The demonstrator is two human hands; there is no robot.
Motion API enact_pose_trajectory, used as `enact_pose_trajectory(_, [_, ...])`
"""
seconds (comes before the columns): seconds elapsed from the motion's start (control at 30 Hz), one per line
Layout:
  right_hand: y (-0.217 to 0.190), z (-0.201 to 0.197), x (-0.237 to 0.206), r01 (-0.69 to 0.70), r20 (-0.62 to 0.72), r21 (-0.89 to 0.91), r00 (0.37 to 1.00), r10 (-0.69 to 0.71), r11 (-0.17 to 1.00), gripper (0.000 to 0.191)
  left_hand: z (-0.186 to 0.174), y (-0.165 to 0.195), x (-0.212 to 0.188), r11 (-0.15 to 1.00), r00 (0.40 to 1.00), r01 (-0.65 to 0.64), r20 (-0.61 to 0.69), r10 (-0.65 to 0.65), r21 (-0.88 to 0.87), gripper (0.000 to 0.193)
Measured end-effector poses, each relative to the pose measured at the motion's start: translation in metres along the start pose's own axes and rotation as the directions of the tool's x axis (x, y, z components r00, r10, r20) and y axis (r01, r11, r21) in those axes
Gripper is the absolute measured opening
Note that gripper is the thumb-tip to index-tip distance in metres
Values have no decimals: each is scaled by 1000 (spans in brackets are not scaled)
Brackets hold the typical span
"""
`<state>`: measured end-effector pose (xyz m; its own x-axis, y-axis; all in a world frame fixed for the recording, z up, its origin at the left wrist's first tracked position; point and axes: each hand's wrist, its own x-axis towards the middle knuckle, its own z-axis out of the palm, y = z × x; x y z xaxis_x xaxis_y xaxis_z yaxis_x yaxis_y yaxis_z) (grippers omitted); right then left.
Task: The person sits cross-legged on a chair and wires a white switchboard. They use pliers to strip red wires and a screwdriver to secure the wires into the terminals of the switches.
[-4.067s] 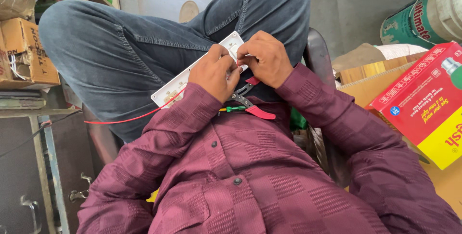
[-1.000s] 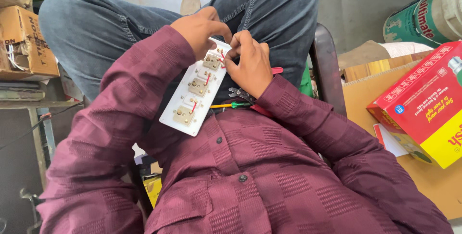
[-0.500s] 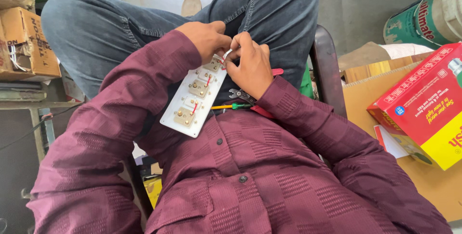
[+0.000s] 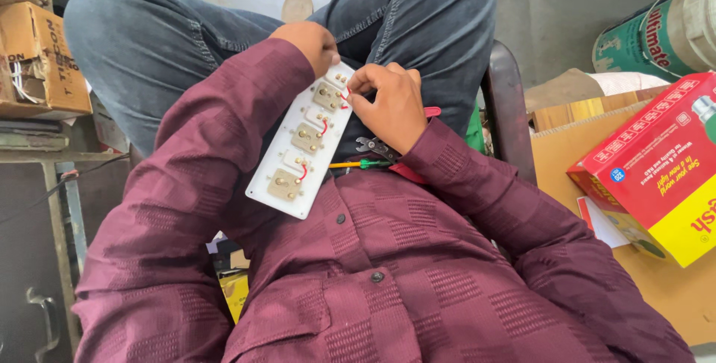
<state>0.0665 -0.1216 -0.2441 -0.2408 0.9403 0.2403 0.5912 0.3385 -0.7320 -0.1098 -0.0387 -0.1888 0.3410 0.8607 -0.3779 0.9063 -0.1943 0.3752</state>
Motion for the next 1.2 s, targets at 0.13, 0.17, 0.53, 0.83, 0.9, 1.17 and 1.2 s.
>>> enact_pose_trajectory(0.13, [-4, 1, 0, -32, -39, 56, 999, 35, 998, 9, 4, -3, -10, 982, 979, -14, -204, -26, -189, 19])
enact_pose_trajectory(0.17, [-5, 3, 0, -29, -52, 59, 998, 32, 998, 10, 5, -5, -13, 980, 961, -48, -278, -8, -194, 18])
enact_pose_trajectory(0.53, [-7, 12, 9, -3, -45, 82, 999, 7, 997, 8, 23, -12, -29, 956, 823, -151, -567, -18, -250, 11])
enact_pose_trajectory(0.83, [-8, 12, 11, 41, -43, 71, 998, -38, 997, 9, 27, -11, -30, 961, 831, -123, -554, -37, -247, 12])
enact_pose_trajectory(0.9, [-8, 12, 12, 37, -45, 83, 998, -33, 996, 9, 26, -10, -30, 964, 830, -129, -557, -24, -233, 12])
enact_pose_trajectory(1.17, [-11, 15, 13, -23, -91, 292, 994, 52, 956, 24, 25, -8, -30, 960, 838, -144, -546, -11, -240, 13])
enact_pose_trajectory(1.2, [-11, 15, 13, -40, -90, 292, 993, 69, 955, 26, 25, -8, -30, 959, 838, -148, -545, -9, -243, 13])
